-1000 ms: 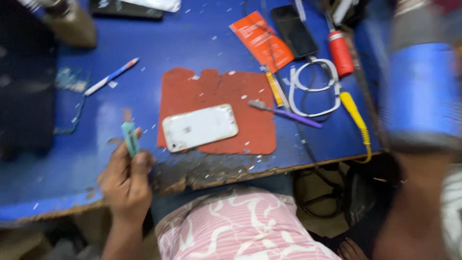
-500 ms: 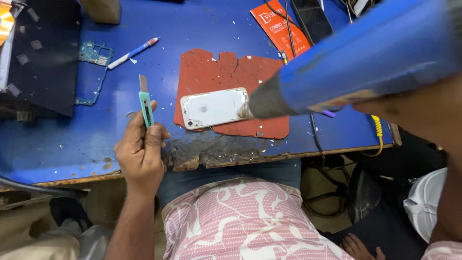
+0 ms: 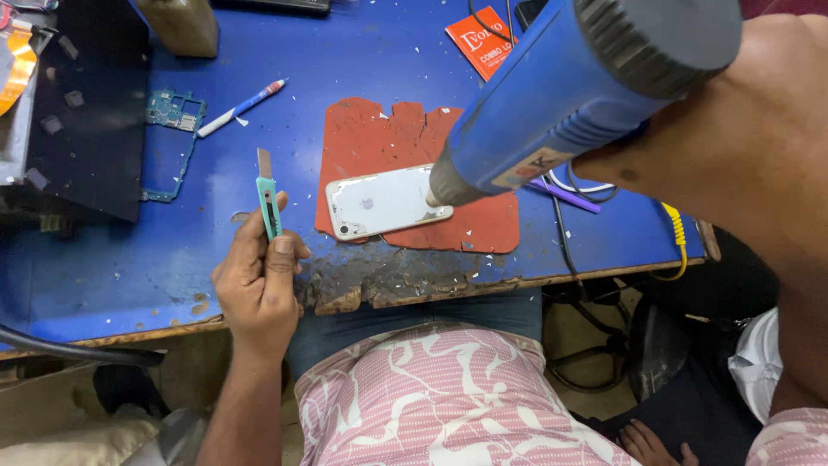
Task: The person uses a heat gun to warm the back of a white smartphone, then scrapes adhesive residue from the back cover with a utility knife. The person flips the phone to inspect the screen and continues scraping residue from the back cover.
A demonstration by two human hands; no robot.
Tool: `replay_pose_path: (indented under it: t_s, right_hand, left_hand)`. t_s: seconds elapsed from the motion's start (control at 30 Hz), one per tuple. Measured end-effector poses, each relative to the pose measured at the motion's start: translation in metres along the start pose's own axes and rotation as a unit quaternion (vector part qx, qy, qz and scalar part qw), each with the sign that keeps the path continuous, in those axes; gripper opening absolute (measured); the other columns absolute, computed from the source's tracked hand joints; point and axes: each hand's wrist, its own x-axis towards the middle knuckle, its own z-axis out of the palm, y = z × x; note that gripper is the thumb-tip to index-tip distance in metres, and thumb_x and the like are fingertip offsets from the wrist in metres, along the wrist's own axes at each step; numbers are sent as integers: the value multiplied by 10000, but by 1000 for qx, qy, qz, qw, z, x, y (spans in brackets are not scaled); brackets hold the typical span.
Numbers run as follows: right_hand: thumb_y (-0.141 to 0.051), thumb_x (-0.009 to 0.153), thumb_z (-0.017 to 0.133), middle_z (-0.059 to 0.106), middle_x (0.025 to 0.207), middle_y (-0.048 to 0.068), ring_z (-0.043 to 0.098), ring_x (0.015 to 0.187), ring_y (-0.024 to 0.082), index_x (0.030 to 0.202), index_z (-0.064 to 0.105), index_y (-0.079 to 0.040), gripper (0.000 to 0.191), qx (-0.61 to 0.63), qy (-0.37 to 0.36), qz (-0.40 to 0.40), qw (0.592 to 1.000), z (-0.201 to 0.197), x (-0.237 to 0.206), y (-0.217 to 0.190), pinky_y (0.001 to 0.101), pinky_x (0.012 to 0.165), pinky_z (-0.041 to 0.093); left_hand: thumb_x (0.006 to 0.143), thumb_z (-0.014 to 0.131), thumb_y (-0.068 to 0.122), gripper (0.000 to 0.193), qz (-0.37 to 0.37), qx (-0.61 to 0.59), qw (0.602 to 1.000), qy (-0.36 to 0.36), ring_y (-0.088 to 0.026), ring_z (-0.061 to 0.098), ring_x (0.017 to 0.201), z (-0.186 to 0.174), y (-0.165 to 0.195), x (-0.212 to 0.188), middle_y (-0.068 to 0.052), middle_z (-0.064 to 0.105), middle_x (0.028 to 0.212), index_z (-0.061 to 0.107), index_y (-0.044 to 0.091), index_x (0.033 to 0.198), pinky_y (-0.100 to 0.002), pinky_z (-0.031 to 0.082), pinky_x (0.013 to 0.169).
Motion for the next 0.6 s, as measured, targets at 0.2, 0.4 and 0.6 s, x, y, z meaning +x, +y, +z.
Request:
replay_pose_path:
  t_s: [0.2, 0.4, 0.6]
  right_hand:
    - [-473, 679, 889, 761, 833, 49, 693, 622, 243, 1076, 810, -180, 500, -53, 11, -27, 998, -4, 4, -5, 368, 546, 525]
    - [-652, 718, 847, 735, 737, 34, 681, 580, 239, 995, 815, -251, 488, -82, -16, 76, 994, -12, 4, -18, 376, 523, 518]
    - [-585, 706, 885, 750, 802, 54, 684, 603, 258, 1034, 818, -211, 502, -58, 56, 9, 997, -16, 3, -14, 379, 519, 514]
  left_hand:
    - [1095, 581, 92, 330, -6, -1, 1000, 0, -75, 603, 754, 1, -1, 1, -43, 687, 863, 615, -33, 1398, -227, 492, 671]
    - [1103, 567, 84, 334, -10, -25, 1000, -4, -74, 595, 781, 2, -5, 0, -46, 687, 903, 603, -38, 1411, -222, 482, 680]
    - [1097, 567, 79, 336, -17, -23, 1000, 0, -72, 582, 757, 3, -4, 0, -42, 679, 874, 607, -37, 1410, -221, 476, 672]
